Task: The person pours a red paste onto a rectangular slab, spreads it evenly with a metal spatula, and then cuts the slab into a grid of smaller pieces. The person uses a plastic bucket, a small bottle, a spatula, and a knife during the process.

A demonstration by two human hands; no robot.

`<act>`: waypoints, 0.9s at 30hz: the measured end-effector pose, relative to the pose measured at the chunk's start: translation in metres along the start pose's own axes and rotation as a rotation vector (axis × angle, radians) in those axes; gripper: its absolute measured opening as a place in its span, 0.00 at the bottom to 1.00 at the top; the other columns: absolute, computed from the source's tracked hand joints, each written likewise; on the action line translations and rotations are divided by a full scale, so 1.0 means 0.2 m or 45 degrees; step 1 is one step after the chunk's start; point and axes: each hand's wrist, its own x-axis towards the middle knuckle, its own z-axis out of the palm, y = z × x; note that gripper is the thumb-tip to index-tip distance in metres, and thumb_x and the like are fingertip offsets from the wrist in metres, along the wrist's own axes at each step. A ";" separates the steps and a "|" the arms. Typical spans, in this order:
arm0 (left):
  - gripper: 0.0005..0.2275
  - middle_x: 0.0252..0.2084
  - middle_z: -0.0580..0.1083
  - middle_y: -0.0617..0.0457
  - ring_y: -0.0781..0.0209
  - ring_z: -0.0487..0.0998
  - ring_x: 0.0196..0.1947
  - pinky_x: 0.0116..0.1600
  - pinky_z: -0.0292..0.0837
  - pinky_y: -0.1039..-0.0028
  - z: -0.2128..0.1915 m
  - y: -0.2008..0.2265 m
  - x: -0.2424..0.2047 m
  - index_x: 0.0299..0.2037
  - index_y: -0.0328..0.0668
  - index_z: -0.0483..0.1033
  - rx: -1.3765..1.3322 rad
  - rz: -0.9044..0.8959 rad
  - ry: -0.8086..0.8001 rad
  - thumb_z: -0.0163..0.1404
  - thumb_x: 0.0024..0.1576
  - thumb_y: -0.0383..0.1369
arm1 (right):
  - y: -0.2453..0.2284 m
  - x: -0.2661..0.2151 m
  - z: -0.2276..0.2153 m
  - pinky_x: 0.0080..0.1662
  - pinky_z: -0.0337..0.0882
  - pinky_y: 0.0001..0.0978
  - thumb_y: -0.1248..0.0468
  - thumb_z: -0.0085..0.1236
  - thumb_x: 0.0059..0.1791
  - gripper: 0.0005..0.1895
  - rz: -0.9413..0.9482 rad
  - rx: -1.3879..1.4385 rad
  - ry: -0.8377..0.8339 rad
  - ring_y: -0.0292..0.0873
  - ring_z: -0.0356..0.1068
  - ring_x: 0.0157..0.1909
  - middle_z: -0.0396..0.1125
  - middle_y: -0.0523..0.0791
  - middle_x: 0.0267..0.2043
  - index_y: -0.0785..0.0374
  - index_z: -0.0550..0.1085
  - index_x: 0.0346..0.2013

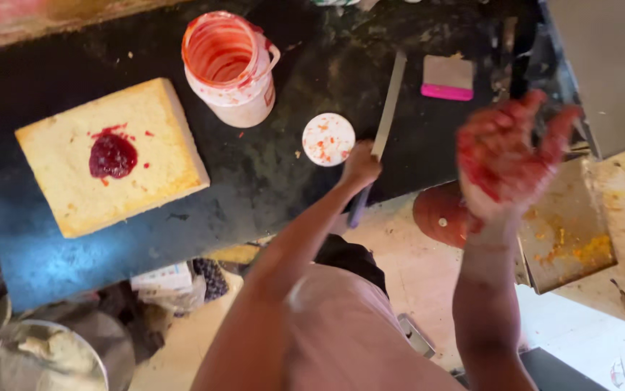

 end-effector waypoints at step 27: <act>0.13 0.20 0.67 0.53 0.64 0.66 0.10 0.18 0.65 0.74 -2.75 0.76 -1.33 0.45 0.40 0.63 -1.337 -0.516 0.254 0.39 0.69 0.42 | 2.52 0.61 0.73 0.80 0.26 0.38 0.17 0.18 0.37 0.65 -0.469 -1.752 -1.487 0.41 0.24 0.84 0.26 0.40 0.84 0.39 0.32 0.84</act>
